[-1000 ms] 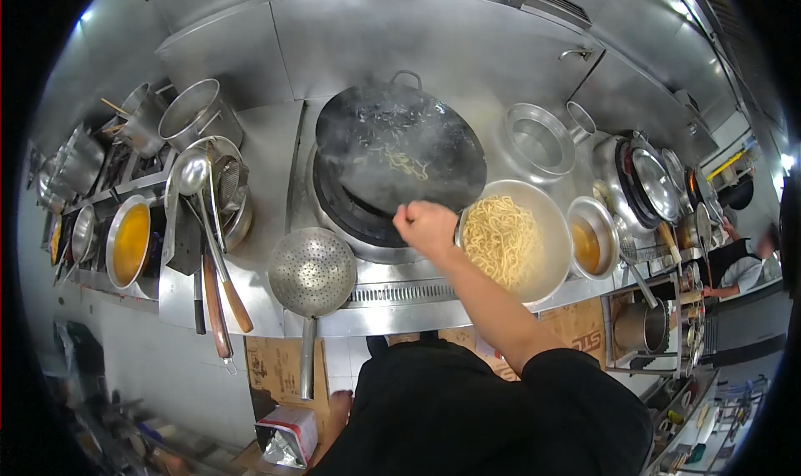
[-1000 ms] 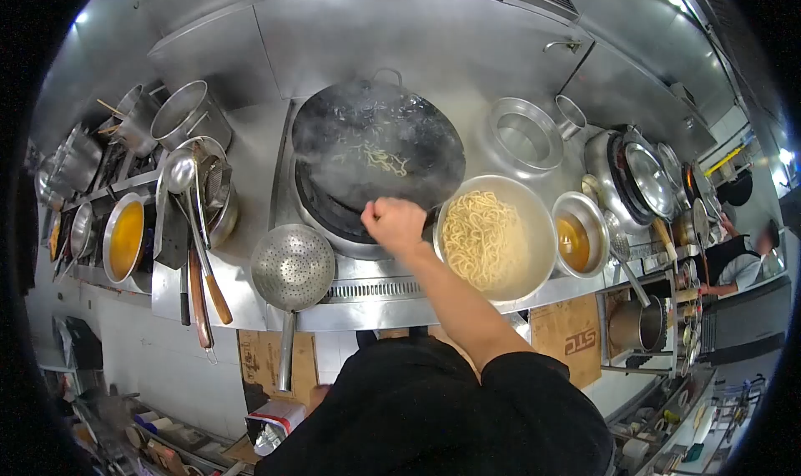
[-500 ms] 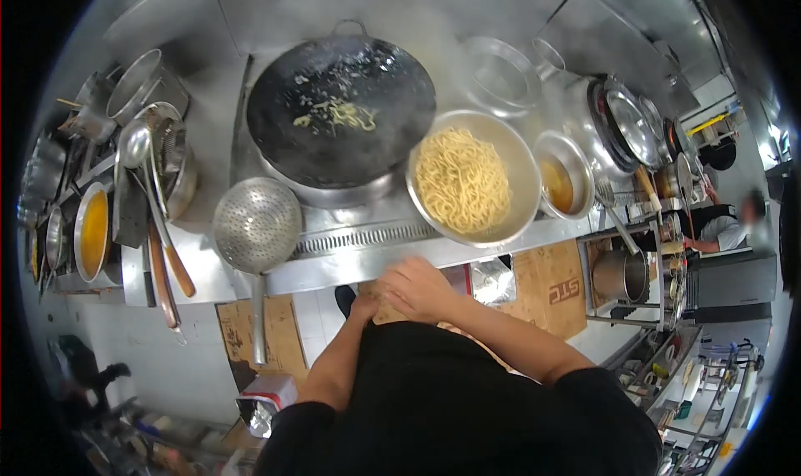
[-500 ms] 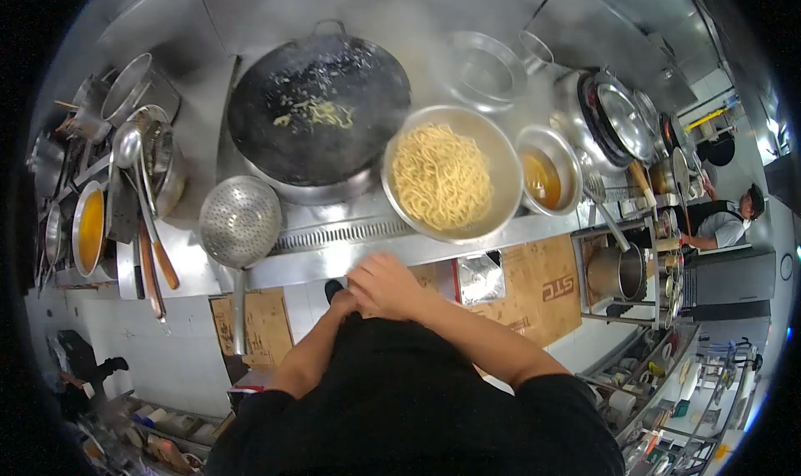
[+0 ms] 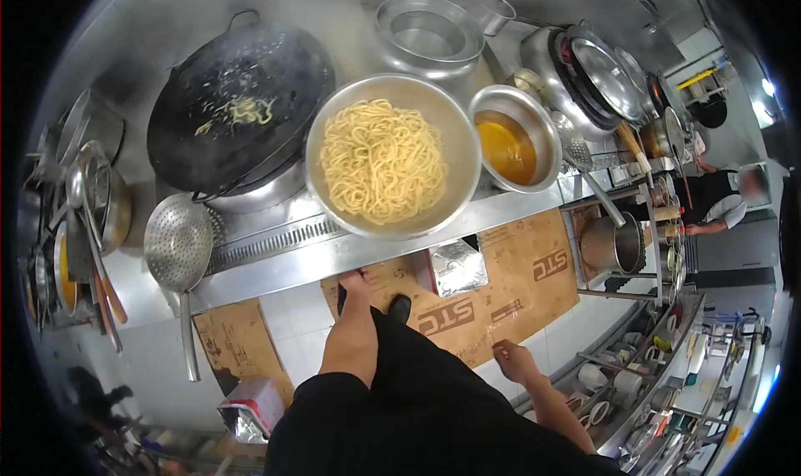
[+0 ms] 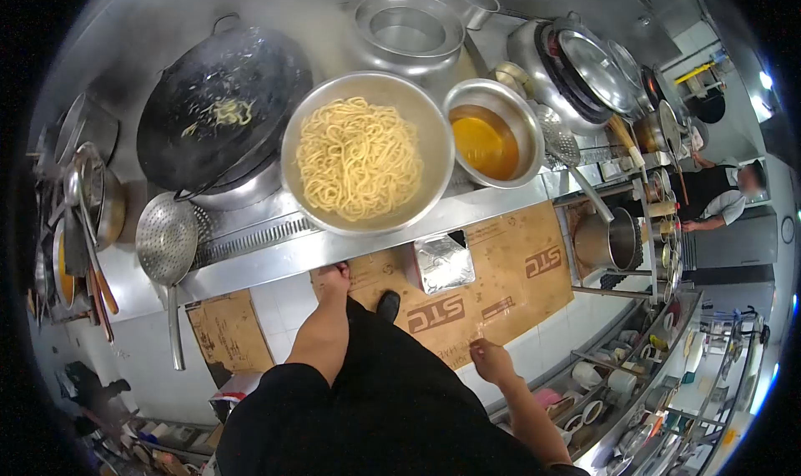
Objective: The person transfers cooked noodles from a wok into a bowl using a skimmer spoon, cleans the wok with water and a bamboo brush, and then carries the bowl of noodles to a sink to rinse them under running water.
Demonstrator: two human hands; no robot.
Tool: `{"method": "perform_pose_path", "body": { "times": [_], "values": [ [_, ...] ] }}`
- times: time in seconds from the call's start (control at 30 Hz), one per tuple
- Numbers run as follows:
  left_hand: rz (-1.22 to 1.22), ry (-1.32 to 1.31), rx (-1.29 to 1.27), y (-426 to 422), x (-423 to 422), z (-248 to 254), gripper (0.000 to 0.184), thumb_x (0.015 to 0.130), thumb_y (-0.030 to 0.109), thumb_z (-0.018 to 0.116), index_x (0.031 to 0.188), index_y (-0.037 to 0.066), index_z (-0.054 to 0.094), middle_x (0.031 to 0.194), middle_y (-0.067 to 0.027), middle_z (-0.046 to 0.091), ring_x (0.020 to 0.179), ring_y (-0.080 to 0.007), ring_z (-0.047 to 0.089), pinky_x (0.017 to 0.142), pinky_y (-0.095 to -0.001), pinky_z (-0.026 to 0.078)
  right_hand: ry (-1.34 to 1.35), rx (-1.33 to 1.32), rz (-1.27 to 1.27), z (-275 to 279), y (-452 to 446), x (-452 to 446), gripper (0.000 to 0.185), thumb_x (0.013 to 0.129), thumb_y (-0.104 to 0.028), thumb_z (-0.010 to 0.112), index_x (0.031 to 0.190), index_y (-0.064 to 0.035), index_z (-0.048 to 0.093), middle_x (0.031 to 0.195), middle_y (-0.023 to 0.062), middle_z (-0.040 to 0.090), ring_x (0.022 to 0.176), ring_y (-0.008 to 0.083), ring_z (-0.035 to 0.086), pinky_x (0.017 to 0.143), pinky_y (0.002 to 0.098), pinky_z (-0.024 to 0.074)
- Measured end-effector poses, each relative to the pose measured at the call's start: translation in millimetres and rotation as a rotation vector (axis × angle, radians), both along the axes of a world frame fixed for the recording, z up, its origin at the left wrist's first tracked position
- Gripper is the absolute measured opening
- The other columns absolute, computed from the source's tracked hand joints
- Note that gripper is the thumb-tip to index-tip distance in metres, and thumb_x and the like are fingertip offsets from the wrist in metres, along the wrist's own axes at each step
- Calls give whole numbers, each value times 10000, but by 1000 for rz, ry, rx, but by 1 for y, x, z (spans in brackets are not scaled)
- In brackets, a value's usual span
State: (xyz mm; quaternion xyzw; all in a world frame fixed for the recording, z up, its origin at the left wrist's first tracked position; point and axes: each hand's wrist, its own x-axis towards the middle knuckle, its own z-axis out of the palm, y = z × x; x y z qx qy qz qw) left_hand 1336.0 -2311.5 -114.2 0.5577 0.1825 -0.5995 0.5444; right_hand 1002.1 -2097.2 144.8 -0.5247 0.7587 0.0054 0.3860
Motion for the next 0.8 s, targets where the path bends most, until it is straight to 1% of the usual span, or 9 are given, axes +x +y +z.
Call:
{"method": "perform_pose_path", "body": {
  "times": [0.3,0.43,0.5,0.53,0.6,0.63,0.7,0.77,0.8],
  "values": [
    [-20,3,5,6,7,-20,243,1006,294,416,866,142,545,628,-39,490,479,-141,456,368,-248,293,-139,-191,266,0,-123,45,250,926,-230,592,1087,-45,644,879,162,686,802,334,670,726,420,524],
    [49,237,12,5,19,-13,316,975,411,470,949,114,576,709,-101,607,498,-209,536,437,-292,434,-177,-269,65,23,-187,58,275,912,-224,600,1119,-47,627,910,154,689,803,314,666,739,427,517],
    [-490,402,111,28,42,-24,499,943,529,463,964,43,574,768,-173,652,596,-277,634,488,-361,507,-217,-364,-99,26,-222,61,302,904,-219,615,1143,-33,610,920,172,688,810,312,668,743,421,518],
    [-820,318,158,37,49,-20,444,946,471,486,962,34,562,744,-158,654,582,-277,633,481,-357,501,-244,-442,-178,19,-239,59,319,899,-218,623,1153,-25,602,926,185,687,820,315,671,748,419,519],
    [-1062,-206,112,35,44,102,331,946,397,577,873,75,591,672,-53,622,520,-182,588,456,-299,456,-232,-551,-262,11,-276,59,390,898,-236,629,1198,5,563,923,176,677,794,277,663,714,382,518],
    [-1007,-419,12,31,46,160,238,937,277,601,861,52,620,662,-50,606,512,-154,577,457,-275,455,-189,-577,-267,9,-292,61,445,902,-255,626,1234,26,533,914,155,668,758,238,654,676,347,516],
    [-844,-602,-108,18,62,192,173,889,180,589,822,23,615,640,-68,599,525,-143,577,447,-269,425,-150,-549,-320,5,-315,65,491,895,-280,630,1239,52,514,900,139,656,723,199,643,646,317,514],
    [-802,-845,-276,-10,78,196,209,910,203,610,937,-4,597,663,-58,586,513,-121,536,445,-260,408,-168,-447,-399,-6,-338,72,475,876,-292,641,1179,59,536,891,147,651,725,201,639,661,325,516],
    [-736,-747,-242,-30,84,209,224,904,205,622,967,-8,594,683,-68,601,510,-132,549,461,-273,439,-144,-420,-461,-13,-347,77,416,848,-278,650,1076,57,552,886,183,649,769,237,643,709,374,515]
  ]
}}
